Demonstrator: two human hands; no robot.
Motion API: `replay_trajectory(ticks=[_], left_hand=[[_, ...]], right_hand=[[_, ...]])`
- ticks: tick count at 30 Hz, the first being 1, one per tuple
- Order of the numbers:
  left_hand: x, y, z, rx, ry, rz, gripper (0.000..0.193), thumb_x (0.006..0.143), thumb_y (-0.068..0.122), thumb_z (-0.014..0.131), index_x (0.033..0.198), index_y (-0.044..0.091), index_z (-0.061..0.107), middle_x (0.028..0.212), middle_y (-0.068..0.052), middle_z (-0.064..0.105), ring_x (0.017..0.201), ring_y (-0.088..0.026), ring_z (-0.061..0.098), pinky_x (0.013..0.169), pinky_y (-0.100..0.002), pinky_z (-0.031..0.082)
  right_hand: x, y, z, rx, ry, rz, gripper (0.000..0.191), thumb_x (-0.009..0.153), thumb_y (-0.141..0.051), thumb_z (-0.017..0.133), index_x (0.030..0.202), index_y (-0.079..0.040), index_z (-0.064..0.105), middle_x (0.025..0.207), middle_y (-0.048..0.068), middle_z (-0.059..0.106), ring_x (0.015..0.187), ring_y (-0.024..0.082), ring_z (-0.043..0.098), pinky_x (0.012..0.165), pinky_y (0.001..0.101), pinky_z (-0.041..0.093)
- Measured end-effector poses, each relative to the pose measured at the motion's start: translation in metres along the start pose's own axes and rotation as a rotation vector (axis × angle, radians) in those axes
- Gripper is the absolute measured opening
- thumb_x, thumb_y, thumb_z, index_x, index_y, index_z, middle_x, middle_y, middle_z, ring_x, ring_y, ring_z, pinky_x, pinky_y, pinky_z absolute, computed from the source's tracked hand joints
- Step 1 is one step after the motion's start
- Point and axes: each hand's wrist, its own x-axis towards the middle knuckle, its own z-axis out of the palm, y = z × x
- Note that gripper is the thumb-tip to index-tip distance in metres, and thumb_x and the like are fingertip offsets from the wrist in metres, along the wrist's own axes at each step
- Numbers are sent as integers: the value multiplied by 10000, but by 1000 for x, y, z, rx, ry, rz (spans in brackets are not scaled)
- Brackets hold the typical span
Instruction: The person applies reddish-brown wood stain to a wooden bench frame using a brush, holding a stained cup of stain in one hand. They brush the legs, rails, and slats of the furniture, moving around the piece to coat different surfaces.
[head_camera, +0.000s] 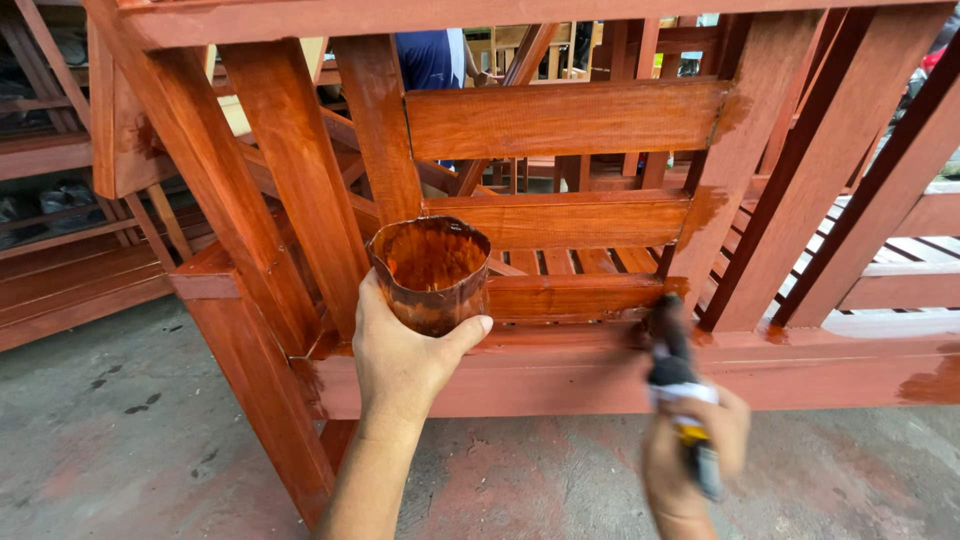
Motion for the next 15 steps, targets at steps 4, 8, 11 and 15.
replay_trajectory(ticks=[4, 8, 11, 15], left_hand=[[-2, -2, 6, -42, 7, 21, 962, 517, 254, 940, 1343, 84, 477, 1298, -97, 634, 1189, -240, 648, 1006, -399, 529], [-1, -5, 9, -42, 12, 47, 953, 519, 257, 941, 1340, 81, 489, 1297, -102, 640, 1187, -239, 651, 1007, -399, 528], [4, -8, 2, -15, 24, 47, 964, 523, 267, 947, 1346, 78, 482, 1301, -103, 636, 1189, -238, 643, 1007, -394, 523], [4, -11, -3, -78, 50, 53, 937, 528, 267, 938, 1333, 69, 502, 1299, -94, 658, 1181, -225, 666, 998, -379, 546]], right_hand=[[-16, -19, 29, 128, -77, 1, 261, 821, 101, 740, 885, -100, 587, 1106, 134, 642, 1055, 258, 676, 945, 355, 541], [-18, -18, 9, 156, -84, 11, 267, 827, 82, 756, 900, -107, 583, 1122, 134, 642, 1045, 257, 660, 958, 349, 527], [-9, -6, -3, 70, -33, 40, 255, 892, 82, 756, 949, -95, 580, 1165, 145, 613, 1038, 253, 640, 952, 329, 516], [-12, -8, 19, 80, -66, -35, 244, 847, 79, 751, 903, -87, 581, 1133, 141, 643, 1050, 266, 658, 969, 349, 523]])
